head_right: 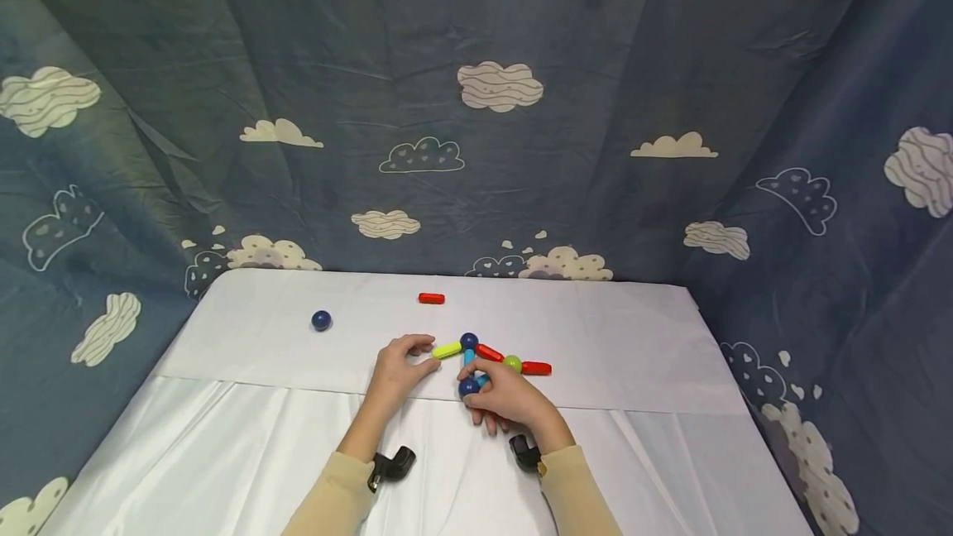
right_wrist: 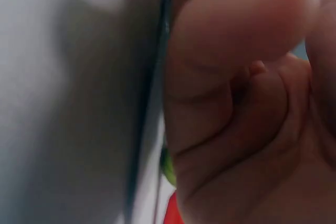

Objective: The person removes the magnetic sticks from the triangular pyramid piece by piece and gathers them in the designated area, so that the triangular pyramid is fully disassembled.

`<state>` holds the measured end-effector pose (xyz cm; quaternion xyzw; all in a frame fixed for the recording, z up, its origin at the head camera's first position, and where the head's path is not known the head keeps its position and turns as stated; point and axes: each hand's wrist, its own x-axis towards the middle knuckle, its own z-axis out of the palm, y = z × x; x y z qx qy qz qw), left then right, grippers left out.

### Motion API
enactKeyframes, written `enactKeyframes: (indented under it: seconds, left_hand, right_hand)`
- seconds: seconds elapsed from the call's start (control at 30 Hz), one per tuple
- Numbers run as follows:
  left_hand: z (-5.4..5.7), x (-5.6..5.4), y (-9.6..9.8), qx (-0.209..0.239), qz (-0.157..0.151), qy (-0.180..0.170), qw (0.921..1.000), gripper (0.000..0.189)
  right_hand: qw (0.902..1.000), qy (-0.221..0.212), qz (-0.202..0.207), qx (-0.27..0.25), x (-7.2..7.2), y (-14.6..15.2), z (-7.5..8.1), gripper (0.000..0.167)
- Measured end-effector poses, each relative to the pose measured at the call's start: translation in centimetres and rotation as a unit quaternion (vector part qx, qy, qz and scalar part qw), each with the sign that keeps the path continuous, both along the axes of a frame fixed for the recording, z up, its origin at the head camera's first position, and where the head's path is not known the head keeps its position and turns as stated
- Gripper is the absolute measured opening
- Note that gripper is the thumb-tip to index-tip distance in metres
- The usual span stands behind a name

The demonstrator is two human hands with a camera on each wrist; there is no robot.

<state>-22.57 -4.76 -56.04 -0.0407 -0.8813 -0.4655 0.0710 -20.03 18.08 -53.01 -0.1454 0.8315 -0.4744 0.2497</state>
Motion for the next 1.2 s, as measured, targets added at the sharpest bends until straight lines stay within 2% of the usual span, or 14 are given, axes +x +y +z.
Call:
enactKeyframes:
  seconds: [0.17,0.3,0.37,0.43,0.57,0.63,0.73,0.83,0.97,1.2]
  left_hand:
    - [0.1,0.2,0.1,-0.014,-0.009,0.009,0.9998,0.027]
    - [0.2,0.3,0.2,-0.014,-0.005,0.005,0.9999,0.019]
    - [0.3,0.4,0.2,-0.008,-0.002,-0.004,1.0,0.018]
    - [0.3,0.4,0.2,-0.008,-0.001,-0.01,0.9999,0.017]
    - [0.4,0.4,0.2,-0.009,0.002,-0.019,0.9998,0.017]
    - [0.4,0.4,0.2,-0.008,0.003,-0.021,0.9997,0.017]
    - [0.4,0.4,0.2,-0.005,0.004,-0.023,0.9997,0.017]
    - [0.3,0.3,0.1,-0.003,0.001,-0.02,0.9998,0.017]
    - [0.3,0.3,0.0,-0.008,-0.007,-0.017,0.9998,0.017]
    - [0.4,0.4,0.1,-0.011,-0.006,-0.008,0.9999,0.017]
  right_hand:
    - [0.9993,-0.023,0.027,0.008,0.3,0.2,0.9,0.033]
    - [0.9995,-0.013,0.03,0.006,0.3,0.5,2.1,0.038]
    - [0.9999,0.007,0.01,0.001,0.1,0.7,2.9,0.04]
    - [0.9988,0.041,-0.027,0.003,-0.3,0.8,3.7,0.04]
    - [0.9856,0.125,-0.108,0.034,-1.7,0.8,4.5,0.039]
    - [0.9761,0.158,-0.138,0.057,-2.5,0.6,4.4,0.04]
    - [0.968,0.172,-0.161,0.086,-3.7,0.1,3.5,0.043]
    - [0.9672,0.17,-0.156,0.106,-4.5,-0.4,2.0,0.048]
    - [0.9669,0.173,-0.135,0.131,-4.8,-0.9,0.3,0.047]
    - [0.9649,0.172,-0.139,0.142,-4.3,-1.3,-0.4,0.035]
